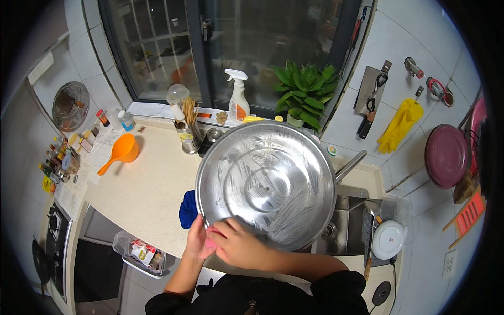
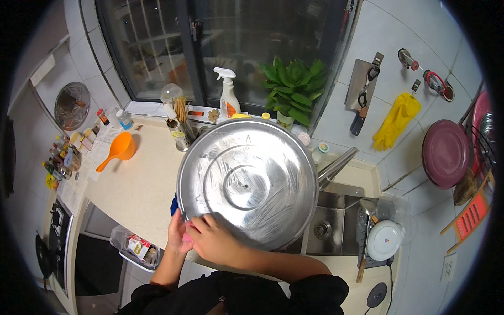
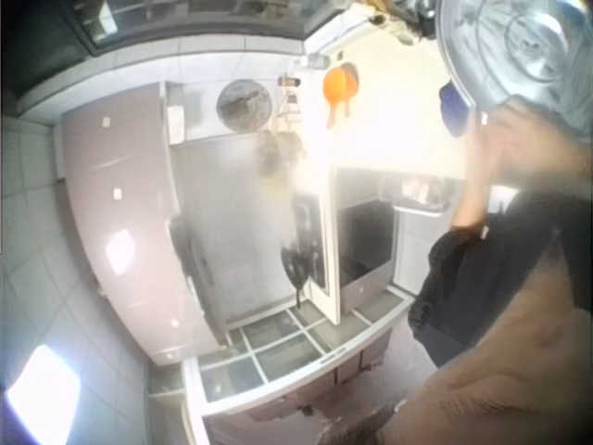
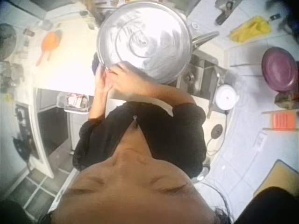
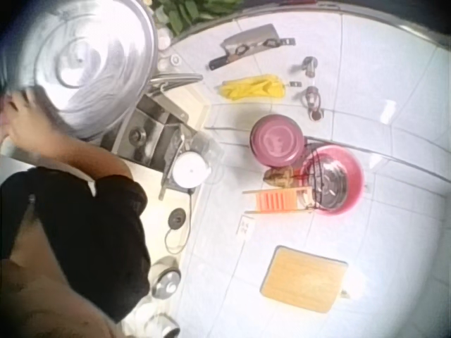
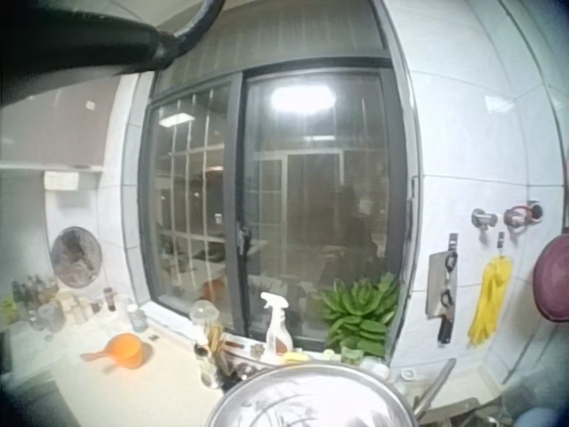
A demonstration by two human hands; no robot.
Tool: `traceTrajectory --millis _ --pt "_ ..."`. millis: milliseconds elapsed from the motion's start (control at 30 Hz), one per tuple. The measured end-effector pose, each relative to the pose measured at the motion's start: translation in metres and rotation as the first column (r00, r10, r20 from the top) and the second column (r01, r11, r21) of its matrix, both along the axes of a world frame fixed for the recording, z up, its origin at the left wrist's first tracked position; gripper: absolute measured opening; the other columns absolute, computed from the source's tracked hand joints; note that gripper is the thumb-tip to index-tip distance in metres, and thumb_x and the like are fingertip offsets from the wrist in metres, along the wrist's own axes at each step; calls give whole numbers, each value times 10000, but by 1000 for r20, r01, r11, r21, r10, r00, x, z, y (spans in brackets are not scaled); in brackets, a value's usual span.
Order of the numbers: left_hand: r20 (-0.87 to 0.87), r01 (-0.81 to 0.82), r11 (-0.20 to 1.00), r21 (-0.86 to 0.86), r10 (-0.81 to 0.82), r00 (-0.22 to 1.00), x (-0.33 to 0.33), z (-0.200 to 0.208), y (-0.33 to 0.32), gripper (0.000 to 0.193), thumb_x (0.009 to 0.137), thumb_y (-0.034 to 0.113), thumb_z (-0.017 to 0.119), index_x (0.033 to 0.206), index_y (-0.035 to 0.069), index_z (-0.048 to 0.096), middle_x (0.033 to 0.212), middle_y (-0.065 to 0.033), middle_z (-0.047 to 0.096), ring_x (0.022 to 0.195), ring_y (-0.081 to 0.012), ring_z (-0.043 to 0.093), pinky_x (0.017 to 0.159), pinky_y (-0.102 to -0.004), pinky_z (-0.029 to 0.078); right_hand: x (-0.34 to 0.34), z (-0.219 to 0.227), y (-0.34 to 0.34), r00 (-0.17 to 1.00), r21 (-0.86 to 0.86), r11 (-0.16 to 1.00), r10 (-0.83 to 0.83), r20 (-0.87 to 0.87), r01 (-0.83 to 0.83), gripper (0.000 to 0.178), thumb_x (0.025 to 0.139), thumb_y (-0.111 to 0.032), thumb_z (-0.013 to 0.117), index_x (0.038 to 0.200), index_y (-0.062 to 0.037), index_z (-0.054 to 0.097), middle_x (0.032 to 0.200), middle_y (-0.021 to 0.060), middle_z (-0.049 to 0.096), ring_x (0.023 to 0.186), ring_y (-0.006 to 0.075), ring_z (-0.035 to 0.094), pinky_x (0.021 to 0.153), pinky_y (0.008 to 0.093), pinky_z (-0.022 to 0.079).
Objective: The person scrubs a metal pot lid with a toothbrush and a pink sponge, then rinses it under running water. They also clean a small metal strainer and the sink drain area, rinsing each item before placing them aside.
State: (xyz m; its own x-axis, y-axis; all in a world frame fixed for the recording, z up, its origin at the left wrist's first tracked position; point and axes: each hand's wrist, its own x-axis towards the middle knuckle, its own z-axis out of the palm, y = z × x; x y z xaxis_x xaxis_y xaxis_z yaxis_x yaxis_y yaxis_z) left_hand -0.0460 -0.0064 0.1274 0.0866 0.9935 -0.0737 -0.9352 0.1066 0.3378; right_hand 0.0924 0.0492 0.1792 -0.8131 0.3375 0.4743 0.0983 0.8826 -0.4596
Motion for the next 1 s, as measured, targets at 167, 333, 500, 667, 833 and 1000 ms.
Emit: traceTrajectory --millis 167,333,500,667,833,1000 --pt "-11 60 935 -349 -68 998 -2 -27 8 303 850 182 494 1079 -16 496 988 -155 581 887 -254 572 760 -368 477 7 -18 -7 990 89 996 14 140 -27 315 624 -127 622 917 -29 556 967 72 502 883 248 452 772 327 407" --pt "22 10 924 -383 -2 1000 -14 -46 -3 283 803 44 471 1053 -90 468 986 -201 569 898 -298 580 794 -398 492 31 -17 -9 975 105 990 70 209 -94 321 615 -184 649 908 -77 574 991 28 501 912 205 458 733 319 384" --pt "-38 -132 892 -432 129 991 -22 -31 -16 356 773 -39 438 1092 -176 358 1070 -291 495 962 -390 541 849 -510 461 73 -7 30 995 310 951 -39 93 8 252 660 -150 628 901 -94 581 1019 46 527 960 199 486 718 316 378" --pt "-110 -262 896 -359 238 965 -22 -24 -11 430 771 -59 426 1172 -131 290 1140 -283 437 1005 -412 506 852 -530 457 87 -7 78 903 -12 912 -407 -136 410 247 709 -34 583 955 -30 558 1007 100 547 901 251 527 766 340 425" --pt "-292 -437 878 -194 374 881 12 -11 -14 465 782 -54 459 1217 -18 300 1131 -207 448 970 -341 538 777 -476 515 63 -22 59 649 -606 632 -723 -237 483 302 743 -57 572 1026 25 506 988 198 531 855 359 536 777 379 435" --pt "-513 -551 824 -133 419 749 35 -20 -20 360 787 -19 524 1125 39 416 947 -95 540 760 -192 583 615 -309 526 39 -35 79 564 -385 618 -785 -257 685 310 766 -85 559 1050 19 491 958 212 536 880 375 519 776 411 421"
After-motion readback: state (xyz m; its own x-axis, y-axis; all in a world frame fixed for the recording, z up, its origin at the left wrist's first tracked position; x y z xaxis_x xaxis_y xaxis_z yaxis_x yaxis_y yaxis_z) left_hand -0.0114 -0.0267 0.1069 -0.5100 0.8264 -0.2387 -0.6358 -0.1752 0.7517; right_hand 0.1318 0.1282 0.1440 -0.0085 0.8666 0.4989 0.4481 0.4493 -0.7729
